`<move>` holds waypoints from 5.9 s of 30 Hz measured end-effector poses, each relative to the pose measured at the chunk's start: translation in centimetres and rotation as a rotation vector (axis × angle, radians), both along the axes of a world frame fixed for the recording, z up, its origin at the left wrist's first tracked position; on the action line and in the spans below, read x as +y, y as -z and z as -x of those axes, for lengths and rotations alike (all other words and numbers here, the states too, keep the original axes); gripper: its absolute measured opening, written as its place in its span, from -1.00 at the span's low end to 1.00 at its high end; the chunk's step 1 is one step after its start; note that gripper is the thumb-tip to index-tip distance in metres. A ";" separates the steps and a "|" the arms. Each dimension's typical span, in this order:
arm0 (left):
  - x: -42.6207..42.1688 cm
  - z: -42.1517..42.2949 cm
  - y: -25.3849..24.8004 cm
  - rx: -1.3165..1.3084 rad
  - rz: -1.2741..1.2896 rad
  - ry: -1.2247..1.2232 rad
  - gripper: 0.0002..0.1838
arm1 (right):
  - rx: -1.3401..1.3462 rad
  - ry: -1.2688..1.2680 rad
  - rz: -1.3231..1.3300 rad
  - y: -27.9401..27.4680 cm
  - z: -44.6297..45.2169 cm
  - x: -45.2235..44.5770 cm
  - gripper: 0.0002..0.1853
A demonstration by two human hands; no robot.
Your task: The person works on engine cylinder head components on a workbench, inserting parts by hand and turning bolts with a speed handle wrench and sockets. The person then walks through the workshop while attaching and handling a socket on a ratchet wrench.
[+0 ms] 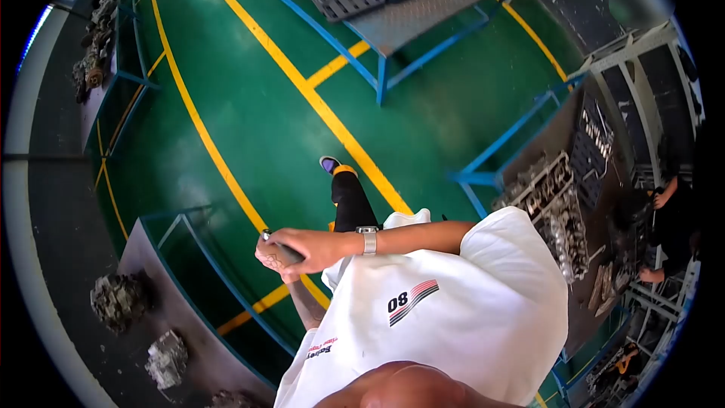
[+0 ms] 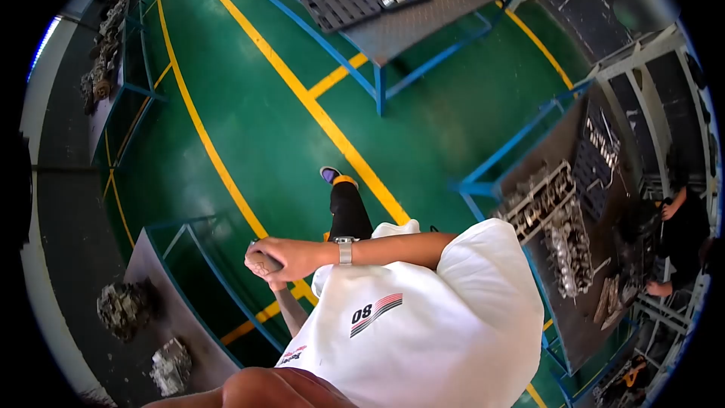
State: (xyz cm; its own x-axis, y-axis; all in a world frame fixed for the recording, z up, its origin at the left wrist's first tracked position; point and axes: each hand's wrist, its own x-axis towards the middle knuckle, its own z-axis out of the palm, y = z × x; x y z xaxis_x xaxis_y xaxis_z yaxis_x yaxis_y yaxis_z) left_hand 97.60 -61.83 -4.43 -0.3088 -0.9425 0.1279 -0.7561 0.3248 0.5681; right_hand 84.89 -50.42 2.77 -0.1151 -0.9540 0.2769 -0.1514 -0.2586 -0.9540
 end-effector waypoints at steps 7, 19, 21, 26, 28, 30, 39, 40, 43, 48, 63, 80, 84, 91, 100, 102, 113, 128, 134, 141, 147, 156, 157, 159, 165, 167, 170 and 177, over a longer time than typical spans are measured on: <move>-14.3 19.5 -3.6 0.169 0.395 0.572 -0.82 | 0.270 0.268 0.112 -5.4 19.4 -21.0 -0.45; -48.8 50.4 -3.0 -0.072 0.071 0.623 -0.82 | -0.155 0.362 -0.592 6.3 45.8 -40.2 -0.09; -54.0 54.2 -0.9 -0.124 0.107 0.715 -0.85 | -0.457 0.077 -0.450 5.9 49.9 -44.4 -0.07; -62.0 63.5 -1.0 -0.073 0.299 0.988 -0.95 | -0.285 0.120 -0.263 -1.1 64.8 -57.6 -0.15; -66.1 68.2 -3.4 -0.194 0.220 0.932 -0.95 | 0.123 0.401 -0.418 -1.2 70.8 -63.5 -0.21; -70.3 73.1 -6.9 -0.299 0.041 0.806 -0.90 | 0.081 0.315 -0.437 1.7 75.1 -69.2 -0.15; -90.8 94.9 2.7 -0.237 0.000 1.045 -0.87 | -0.850 0.180 -0.489 9.6 84.9 -80.4 0.08; -92.1 96.4 4.4 -0.279 0.116 1.040 -0.89 | -0.945 0.175 -0.447 9.5 86.6 -81.6 0.09; -93.8 100.1 7.4 0.526 -0.305 1.313 -0.87 | -0.997 0.218 -0.247 3.2 91.8 -84.8 0.07; -94.6 106.8 -2.3 -0.215 -0.092 1.557 -0.91 | 0.065 1.015 -0.672 -1.7 98.7 -88.3 -0.02; -91.3 117.7 -2.0 0.107 0.389 2.244 -0.92 | -0.115 2.070 -0.155 5.1 95.6 -87.0 -0.39; -72.7 108.8 -1.2 0.040 -0.645 2.617 -0.91 | -0.970 1.547 0.534 -5.4 78.3 -77.7 -0.22; -67.6 100.9 -5.5 0.127 0.206 2.665 -0.90 | -0.375 2.167 -0.391 -5.0 72.8 -70.0 -0.46; -49.0 88.5 2.3 -0.212 0.113 2.791 -0.82 | -1.337 2.287 0.410 16.6 62.0 -59.0 -0.27; -30.1 75.5 8.6 0.187 -0.101 2.963 -0.89 | -1.424 2.212 0.792 14.8 47.9 -49.2 -0.58; -25.5 73.7 12.8 0.454 -0.138 3.046 -0.90 | -1.545 2.124 0.895 14.1 45.6 -45.0 -0.75; 2.4 59.4 12.6 0.481 -0.883 3.048 -0.84 | -1.636 1.989 0.860 0.6 37.3 -11.2 -0.40; 31.7 77.6 6.1 0.292 -0.351 2.610 -0.77 | -1.565 1.612 0.429 14.5 44.6 21.2 -0.52; 40.5 89.3 5.8 0.216 -0.095 2.203 -0.84 | -1.355 1.320 0.045 10.6 57.0 36.9 -0.47; 46.6 92.3 3.0 0.054 0.026 2.133 -0.91 | -0.668 1.446 -0.369 0.5 70.9 52.9 -0.13; 51.3 101.8 -0.8 -0.151 0.002 1.917 -0.88 | -0.959 0.795 -0.485 7.7 79.1 57.5 -0.24; 60.4 115.8 4.1 0.070 0.002 1.940 -0.87 | -0.907 1.017 -0.132 2.9 98.4 65.7 -0.10; 62.1 118.4 3.9 0.085 -0.008 1.945 -0.87 | -0.686 1.176 -0.474 3.4 100.5 68.1 -0.12; 64.3 124.0 2.2 0.150 0.039 1.750 -0.84 | -0.699 1.239 -0.677 5.8 104.5 71.5 -0.12; 70.7 136.6 1.9 0.210 -0.156 1.849 -0.78 | -1.163 0.923 -0.264 4.4 114.8 76.3 -0.21; 71.8 140.1 1.6 0.223 -0.068 1.730 -0.80 | -1.220 0.899 -0.209 4.4 118.9 76.8 -0.22; 72.0 144.6 2.4 0.320 0.029 1.605 -0.79 | -1.215 0.685 -0.265 1.6 123.9 75.2 -0.20; 69.1 153.1 -1.0 -0.105 -0.073 1.536 -0.81 | -1.284 0.653 -0.393 3.3 135.4 73.6 -0.38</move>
